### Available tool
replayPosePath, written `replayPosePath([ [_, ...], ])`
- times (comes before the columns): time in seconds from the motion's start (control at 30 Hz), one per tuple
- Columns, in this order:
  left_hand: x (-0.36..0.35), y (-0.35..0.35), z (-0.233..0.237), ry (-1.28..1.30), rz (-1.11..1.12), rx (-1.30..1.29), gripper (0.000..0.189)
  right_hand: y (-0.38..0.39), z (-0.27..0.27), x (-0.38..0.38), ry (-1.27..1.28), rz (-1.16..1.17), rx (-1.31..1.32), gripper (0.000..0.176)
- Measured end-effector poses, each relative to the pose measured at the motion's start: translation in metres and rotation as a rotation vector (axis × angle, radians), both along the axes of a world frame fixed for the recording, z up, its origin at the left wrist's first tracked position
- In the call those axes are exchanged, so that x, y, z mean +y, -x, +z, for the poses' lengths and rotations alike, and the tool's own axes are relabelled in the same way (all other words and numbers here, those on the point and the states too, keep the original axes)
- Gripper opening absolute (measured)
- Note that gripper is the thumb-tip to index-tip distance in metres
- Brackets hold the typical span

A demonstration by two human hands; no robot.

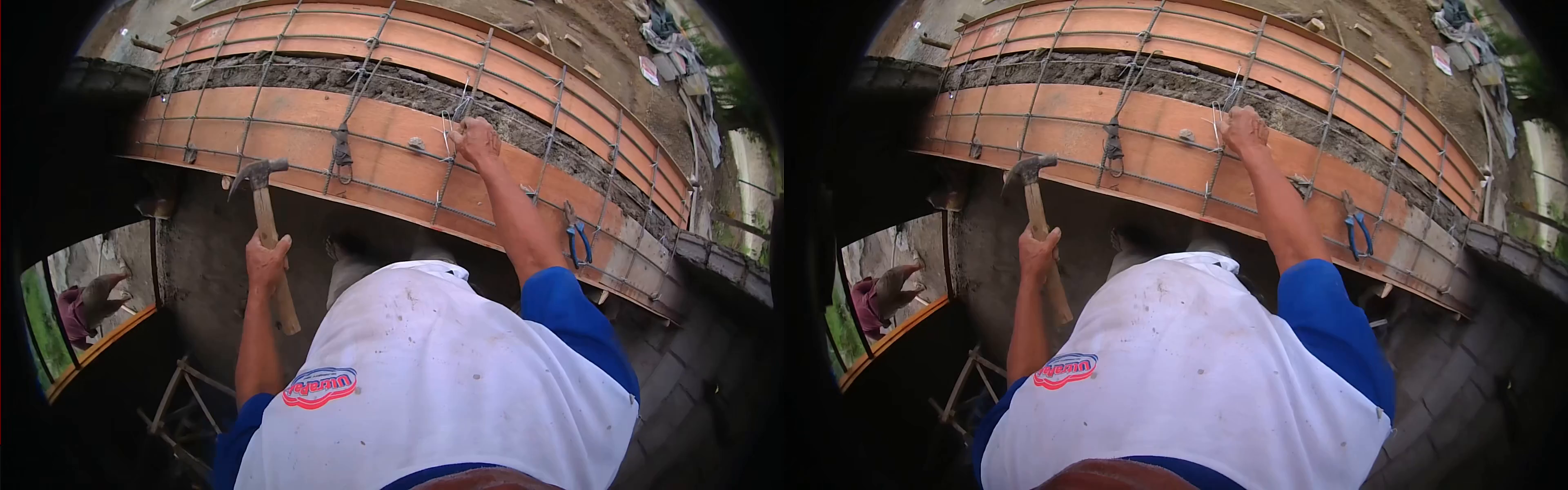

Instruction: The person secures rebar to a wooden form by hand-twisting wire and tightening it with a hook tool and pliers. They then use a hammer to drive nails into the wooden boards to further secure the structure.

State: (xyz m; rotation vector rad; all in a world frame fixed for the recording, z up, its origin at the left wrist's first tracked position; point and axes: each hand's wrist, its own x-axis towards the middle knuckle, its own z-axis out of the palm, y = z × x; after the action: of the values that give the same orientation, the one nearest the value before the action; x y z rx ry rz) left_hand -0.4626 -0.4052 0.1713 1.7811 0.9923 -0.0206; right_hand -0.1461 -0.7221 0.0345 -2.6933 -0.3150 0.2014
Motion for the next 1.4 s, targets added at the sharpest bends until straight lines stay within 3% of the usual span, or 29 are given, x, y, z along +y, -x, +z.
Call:
replayPosePath([
  [0.1, 0.043, 0.112, -0.040, 0.010, 0.147, 0.143, 0.025, -0.008, 0.000, 0.028, 0.299, 0.067, 0.214, 0.025],
  [0.13, 0.052, 0.147, -0.053, 0.073, 0.206, 0.189, 0.024, -0.011, -0.024, 0.036, 0.311, -0.012, 0.182, 0.025],
  [0.27, 0.067, 0.264, -0.100, 0.162, 0.378, 0.410, 0.020, -0.012, -0.034, 0.053, -0.038, -0.232, -0.003, 0.022],
  [0.33, 0.088, 0.352, -0.153, 0.066, 0.252, 0.596, 0.023, -0.018, -0.032, 0.038, -0.297, -0.332, -0.148, 0.020],
  [0.37, 0.098, 0.395, -0.179, 0.020, 0.186, 0.687, 0.029, -0.016, -0.024, 0.021, -0.158, -0.285, -0.128, 0.021],
  [0.43, 0.109, 0.430, -0.182, -0.003, 0.108, 0.829, 0.029, -0.010, -0.007, -0.018, 0.108, -0.192, -0.072, 0.022],
  [0.53, 0.112, 0.434, -0.168, 0.030, 0.109, 0.863, 0.030, -0.006, -0.028, -0.050, 0.470, -0.019, 0.065, 0.020],
  [0.63, 0.107, 0.416, -0.157, 0.047, 0.086, 0.830, 0.031, -0.006, -0.091, -0.056, 0.396, -0.124, -0.030, 0.019],
  [0.67, 0.103, 0.406, -0.151, 0.043, 0.073, 0.817, 0.031, -0.009, -0.102, -0.056, 0.377, 0.001, -0.044, 0.026],
  [0.73, 0.094, 0.383, -0.135, 0.043, 0.046, 0.795, 0.031, -0.005, -0.079, -0.041, 0.320, 0.077, 0.083, 0.034],
  [0.8, 0.086, 0.354, -0.127, 0.040, 0.015, 0.769, 0.032, 0.003, -0.064, -0.045, 0.082, 0.119, 0.014, 0.036],
  [0.87, 0.080, 0.331, -0.127, 0.013, -0.042, 0.758, 0.032, -0.002, -0.090, -0.068, -0.007, 0.093, 0.002, 0.034],
  [0.97, 0.070, 0.298, -0.130, 0.006, -0.148, 0.711, 0.031, -0.014, -0.105, -0.095, -0.054, 0.302, -0.059, 0.031],
  [1.07, 0.052, 0.255, -0.100, 0.065, -0.157, 0.650, 0.032, -0.016, -0.103, -0.119, 0.182, 0.007, -0.164, 0.026],
  [1.1, 0.047, 0.250, -0.097, 0.075, -0.141, 0.659, 0.033, -0.015, -0.084, -0.115, 0.120, -0.068, -0.138, 0.024],
  [1.17, 0.040, 0.249, -0.095, 0.098, -0.122, 0.697, 0.036, -0.014, -0.021, -0.083, -0.004, -0.206, -0.078, 0.021],
  [1.27, 0.025, 0.256, -0.100, 0.121, -0.096, 0.741, 0.040, -0.015, -0.007, 0.000, -0.617, -0.130, 0.018, 0.022],
  [1.33, 0.015, 0.279, -0.122, 0.078, 0.001, 0.785, 0.043, -0.009, -0.020, 0.079, -0.919, -0.167, 0.493, 0.029],
  [1.4, 0.013, 0.282, -0.110, 0.092, 0.006, 0.827, 0.042, -0.006, -0.053, 0.144, -0.737, -0.051, 0.282, 0.037],
])
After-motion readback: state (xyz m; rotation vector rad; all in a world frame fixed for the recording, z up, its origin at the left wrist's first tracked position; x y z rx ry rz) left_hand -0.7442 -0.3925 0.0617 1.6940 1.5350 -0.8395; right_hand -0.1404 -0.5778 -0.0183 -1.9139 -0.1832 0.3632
